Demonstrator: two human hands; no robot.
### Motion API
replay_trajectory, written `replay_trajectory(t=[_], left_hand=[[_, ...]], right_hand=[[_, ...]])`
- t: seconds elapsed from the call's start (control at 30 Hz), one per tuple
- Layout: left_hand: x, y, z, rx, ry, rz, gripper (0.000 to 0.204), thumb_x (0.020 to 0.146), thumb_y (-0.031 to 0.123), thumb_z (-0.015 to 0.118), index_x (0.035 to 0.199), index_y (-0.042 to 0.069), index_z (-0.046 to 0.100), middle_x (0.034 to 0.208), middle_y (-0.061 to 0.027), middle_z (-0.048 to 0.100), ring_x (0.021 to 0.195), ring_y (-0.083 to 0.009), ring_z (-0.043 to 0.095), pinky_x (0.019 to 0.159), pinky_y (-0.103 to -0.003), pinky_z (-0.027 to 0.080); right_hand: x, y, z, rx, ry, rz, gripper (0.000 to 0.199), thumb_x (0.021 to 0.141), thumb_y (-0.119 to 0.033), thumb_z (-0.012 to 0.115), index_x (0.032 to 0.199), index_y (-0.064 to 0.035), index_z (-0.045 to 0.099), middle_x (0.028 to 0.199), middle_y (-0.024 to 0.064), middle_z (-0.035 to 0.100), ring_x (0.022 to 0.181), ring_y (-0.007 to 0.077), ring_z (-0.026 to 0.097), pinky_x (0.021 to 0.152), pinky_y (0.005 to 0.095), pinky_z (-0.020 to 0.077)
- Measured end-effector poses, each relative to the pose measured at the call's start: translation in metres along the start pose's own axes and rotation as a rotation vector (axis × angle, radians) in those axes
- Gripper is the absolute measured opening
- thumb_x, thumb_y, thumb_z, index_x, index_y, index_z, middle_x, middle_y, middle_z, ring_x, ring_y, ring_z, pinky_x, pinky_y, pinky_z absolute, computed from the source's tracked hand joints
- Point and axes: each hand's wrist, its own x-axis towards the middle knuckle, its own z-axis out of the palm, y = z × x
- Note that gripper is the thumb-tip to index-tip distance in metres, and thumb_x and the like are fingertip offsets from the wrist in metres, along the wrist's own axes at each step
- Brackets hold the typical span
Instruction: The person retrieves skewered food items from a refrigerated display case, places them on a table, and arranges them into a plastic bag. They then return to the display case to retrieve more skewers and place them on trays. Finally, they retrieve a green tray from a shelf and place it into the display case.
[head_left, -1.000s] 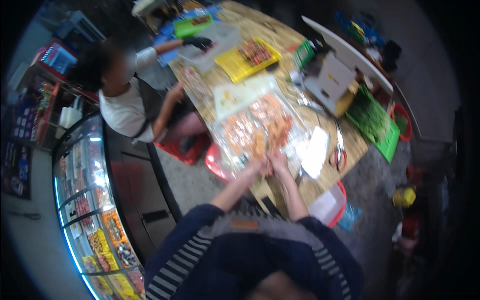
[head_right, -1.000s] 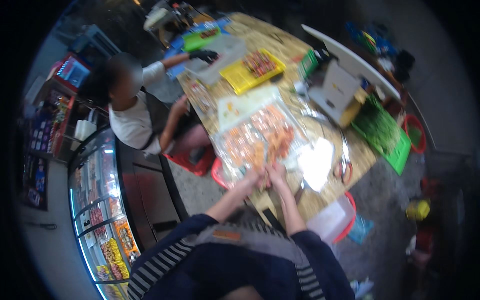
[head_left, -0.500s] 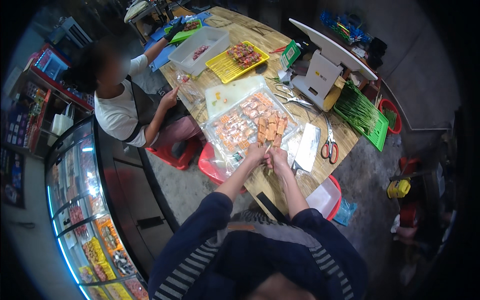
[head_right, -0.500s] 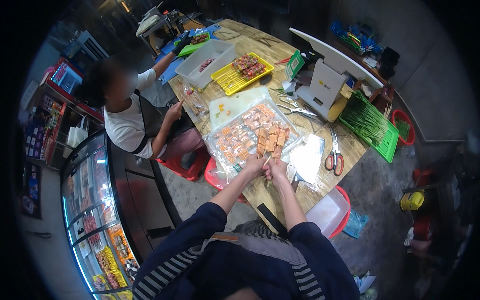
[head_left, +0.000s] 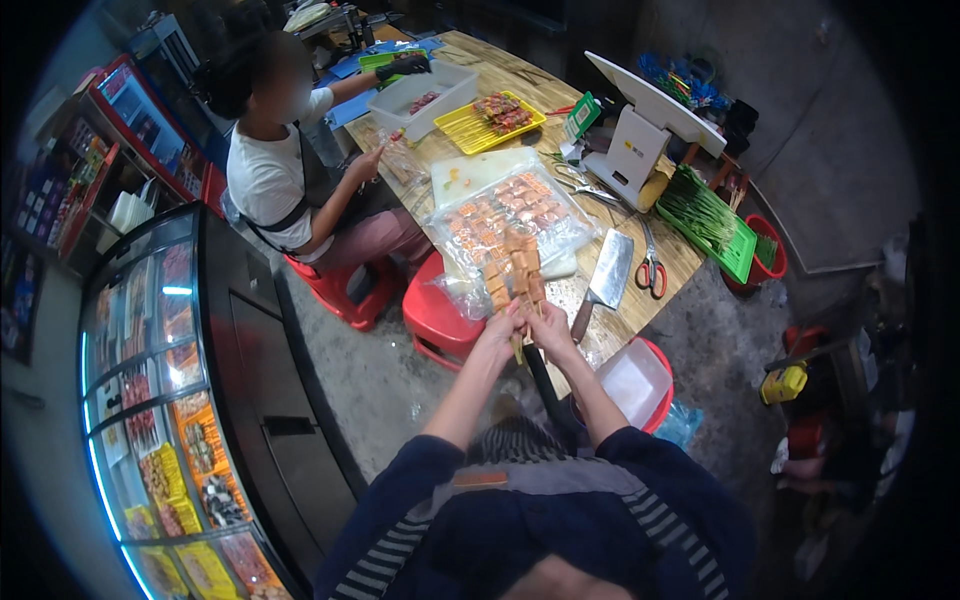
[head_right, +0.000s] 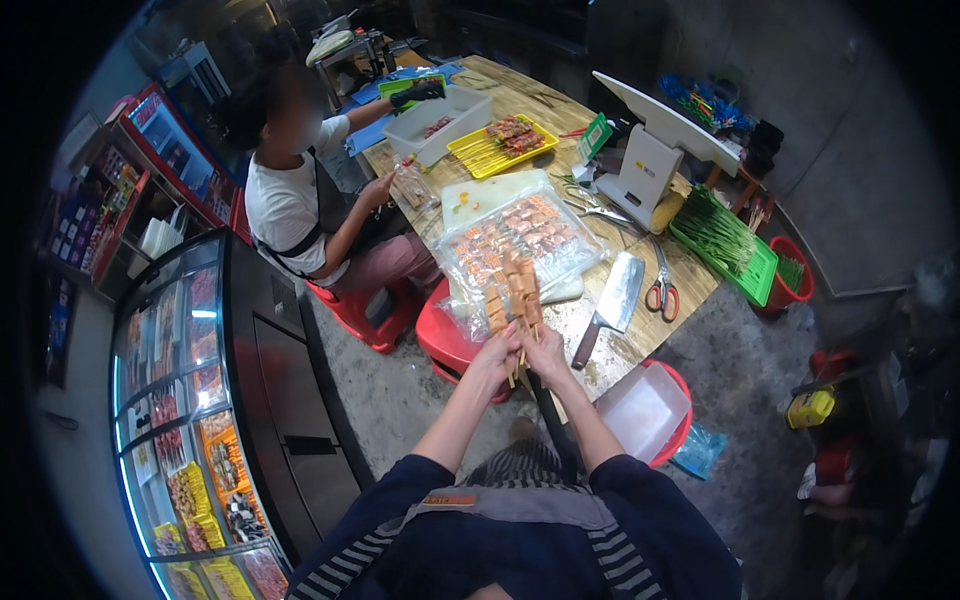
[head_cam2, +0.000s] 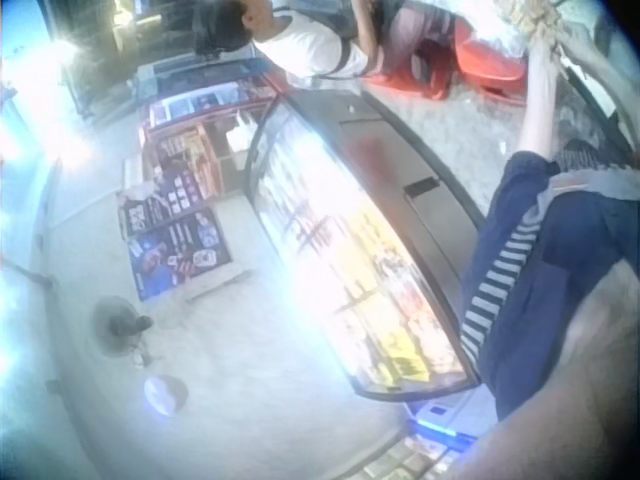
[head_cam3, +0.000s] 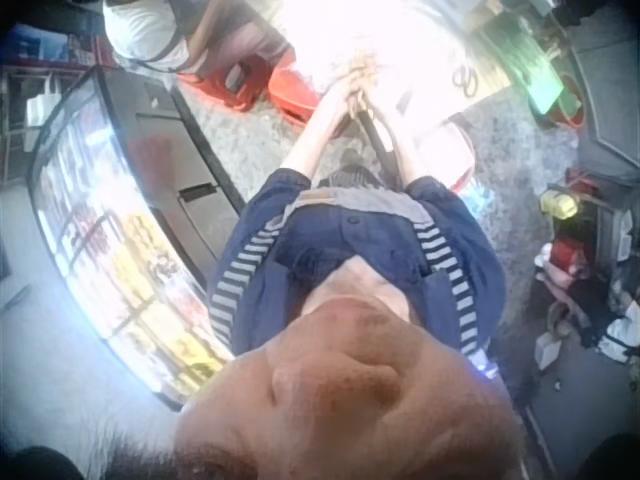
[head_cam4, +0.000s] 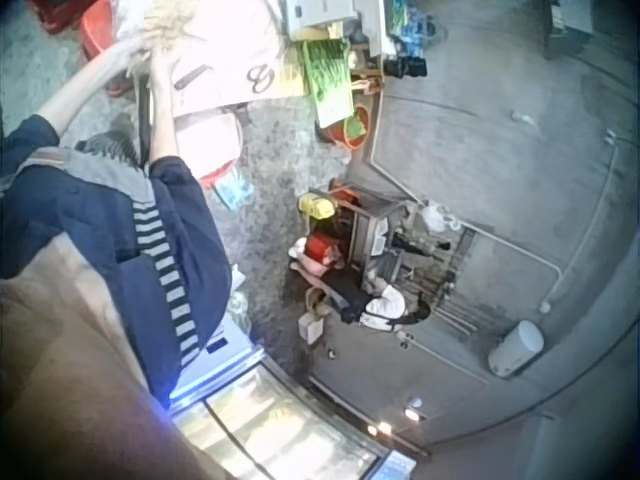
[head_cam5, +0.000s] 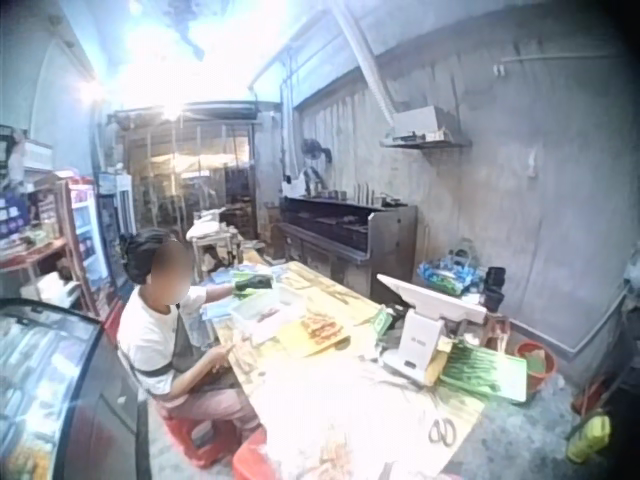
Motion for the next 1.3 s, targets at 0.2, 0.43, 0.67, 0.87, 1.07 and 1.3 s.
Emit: replay_trajectory(t=[0.2,0.43,0.67,0.87,1.07,1.3], left_hand=[[-0.048,-0.006,-0.049,-0.205,-0.020,0.086,0.037,0.079,-0.005,0.038,0.115,0.001,0.042,0.104,-0.0092,0.053,0.089,-0.0191,0.053,0.075,-0.029,0.046],[-0.098,-0.008,-0.086,-0.207,-0.075,0.126,0.034,0.080,0.018,0.050,0.111,0.005,0.045,0.110,-0.0078,0.051,0.097,-0.0218,0.051,0.079,-0.036,0.045],[-0.123,0.001,-0.095,-0.237,-0.182,0.264,0.047,0.080,0.024,0.051,0.117,-0.002,0.038,0.125,-0.0168,0.038,0.111,-0.0280,0.041,0.091,-0.040,0.037],[-0.138,-0.015,-0.132,-0.349,-0.157,0.331,0.036,0.075,0.011,0.057,0.106,-0.003,0.046,0.115,-0.0190,0.046,0.110,-0.0315,0.042,0.092,-0.043,0.036],[-0.208,-0.013,-0.142,-0.436,0.105,0.571,0.031,0.075,0.018,0.061,0.098,0.000,0.050,0.097,-0.0124,0.055,0.097,-0.0277,0.051,0.088,-0.042,0.041],[-0.306,-0.013,-0.141,-0.346,0.237,0.892,0.041,0.080,0.012,0.054,0.114,-0.002,0.035,0.109,-0.0180,0.049,0.100,-0.0293,0.051,0.083,-0.041,0.045]], right_hand=[[-0.044,0.010,0.038,-0.718,-0.039,-0.363,0.025,0.082,-0.022,0.044,0.085,0.0027,0.047,0.069,0.0246,0.054,0.067,0.0385,0.055,0.058,0.0421,0.0427],[-0.037,0.049,0.061,-0.742,-0.356,-0.473,0.022,0.084,-0.016,0.039,0.073,0.0020,0.044,0.060,0.0224,0.050,0.057,0.0376,0.051,0.048,0.0433,0.0385],[-0.042,0.025,0.078,-0.477,-0.689,-0.149,0.027,0.084,-0.023,0.041,0.073,0.0005,0.050,0.064,0.0171,0.055,0.062,0.0316,0.055,0.056,0.0397,0.0419],[-0.060,0.011,0.083,-0.439,-0.944,-0.038,0.027,0.086,-0.025,0.039,0.079,-0.0017,0.051,0.065,0.0126,0.054,0.060,0.0227,0.054,0.056,0.0346,0.0429],[-0.099,0.028,0.106,-0.347,-1.164,0.262,0.029,0.087,-0.030,0.036,0.078,-0.0064,0.050,0.055,0.0025,0.051,0.036,0.0099,0.046,0.032,0.0229,0.0365],[-0.154,0.008,0.164,-0.180,-1.262,0.624,0.012,0.083,-0.015,0.047,0.075,-0.0082,0.052,0.054,0.0009,0.051,0.041,0.0082,0.046,0.034,0.0205,0.0328]])
